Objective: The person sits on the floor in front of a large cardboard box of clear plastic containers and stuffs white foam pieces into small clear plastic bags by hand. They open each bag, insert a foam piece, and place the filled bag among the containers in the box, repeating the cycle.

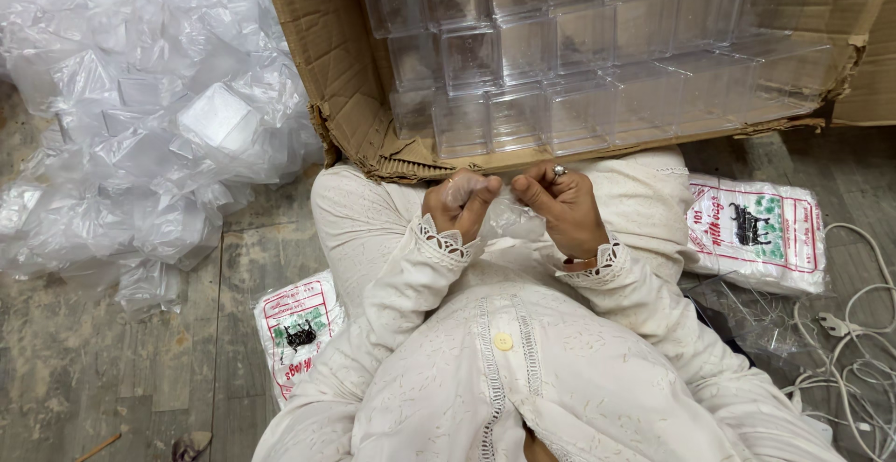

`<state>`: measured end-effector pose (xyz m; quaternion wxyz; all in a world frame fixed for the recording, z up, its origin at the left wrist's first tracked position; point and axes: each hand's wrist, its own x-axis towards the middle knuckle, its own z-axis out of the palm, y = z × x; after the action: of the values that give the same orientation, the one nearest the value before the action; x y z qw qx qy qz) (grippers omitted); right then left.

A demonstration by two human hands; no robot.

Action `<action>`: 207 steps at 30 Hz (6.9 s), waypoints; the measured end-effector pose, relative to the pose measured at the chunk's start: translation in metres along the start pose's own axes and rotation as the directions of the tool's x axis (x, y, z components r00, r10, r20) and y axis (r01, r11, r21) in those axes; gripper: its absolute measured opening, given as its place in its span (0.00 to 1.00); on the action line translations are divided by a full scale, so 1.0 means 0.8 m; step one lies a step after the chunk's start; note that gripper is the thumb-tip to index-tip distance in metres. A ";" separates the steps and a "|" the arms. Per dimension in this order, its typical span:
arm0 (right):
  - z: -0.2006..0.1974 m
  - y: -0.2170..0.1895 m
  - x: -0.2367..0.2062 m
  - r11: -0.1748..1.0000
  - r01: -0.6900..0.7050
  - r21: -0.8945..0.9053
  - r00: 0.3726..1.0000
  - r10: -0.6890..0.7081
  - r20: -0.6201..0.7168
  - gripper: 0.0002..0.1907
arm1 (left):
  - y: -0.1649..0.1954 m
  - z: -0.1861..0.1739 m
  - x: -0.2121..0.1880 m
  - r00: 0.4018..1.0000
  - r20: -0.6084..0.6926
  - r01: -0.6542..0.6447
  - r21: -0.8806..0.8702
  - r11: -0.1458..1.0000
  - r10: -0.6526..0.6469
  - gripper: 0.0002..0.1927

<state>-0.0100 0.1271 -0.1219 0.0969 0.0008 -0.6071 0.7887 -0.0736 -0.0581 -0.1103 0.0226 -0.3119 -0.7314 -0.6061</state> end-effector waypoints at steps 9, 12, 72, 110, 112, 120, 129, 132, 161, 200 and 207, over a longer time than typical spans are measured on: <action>0.004 0.015 0.006 0.949 -0.019 0.315 0.993 0.054 -0.105 0.13 | 0.000 0.000 0.002 0.957 0.186 0.261 -0.219 0.940 -0.222 0.12; 0.002 0.013 0.007 0.953 -0.056 0.296 0.996 0.074 -0.051 0.13 | -0.005 0.002 0.002 0.971 0.078 0.240 -0.296 0.925 -0.227 0.12; 0.039 -0.001 -0.022 0.826 0.464 -0.321 0.812 -0.251 0.528 0.13 | -0.023 -0.040 -0.039 0.703 0.500 0.607 -0.052 0.793 -0.506 0.44; 0.007 0.042 0.042 0.965 0.064 0.256 0.990 -0.094 0.106 0.02 | -0.064 -0.013 0.010 0.970 -0.048 0.232 -0.110 0.966 -0.238 0.25; 0.010 0.048 0.034 0.944 -0.012 0.330 0.995 -0.022 0.099 0.03 | -0.071 -0.014 0.001 0.952 0.041 0.306 -0.160 0.939 -0.303 0.21; 0.002 0.079 0.023 0.924 -0.167 0.344 0.965 0.082 0.248 0.06 | -0.101 -0.009 -0.030 0.873 0.111 0.480 -0.037 0.876 -0.474 0.27; -0.070 0.052 0.022 0.889 -0.433 0.149 0.842 0.341 0.418 0.10 | -0.133 -0.079 -0.038 0.780 0.577 0.576 -0.813 0.082 0.245 0.20; -0.111 0.018 -0.001 0.867 -0.375 -0.328 0.662 0.498 0.560 0.20 | -0.135 -0.113 -0.042 0.564 0.805 0.684 -0.580 0.442 0.183 0.13; 0.031 0.144 0.080 0.908 -0.312 0.278 0.949 0.311 0.048 0.07 | -0.259 -0.080 -0.035 0.826 -0.277 0.340 -0.451 0.825 -0.491 0.08; 0.511 0.315 0.381 0.684 -0.724 0.090 0.689 0.712 0.134 0.78 | -0.365 -0.526 0.033 0.012 -0.822 0.545 -0.472 0.692 -0.570 0.58; 0.584 0.331 0.430 0.664 -0.722 0.196 0.668 0.742 -0.054 0.85 | -0.417 -0.511 0.041 0.045 -0.329 0.195 -0.923 0.331 -0.943 0.64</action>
<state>-0.4423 -0.3330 -0.2115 -0.1899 -0.2869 -0.4842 0.8045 -0.4027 -0.4360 -0.2798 0.0086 0.4439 -0.3712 -0.8155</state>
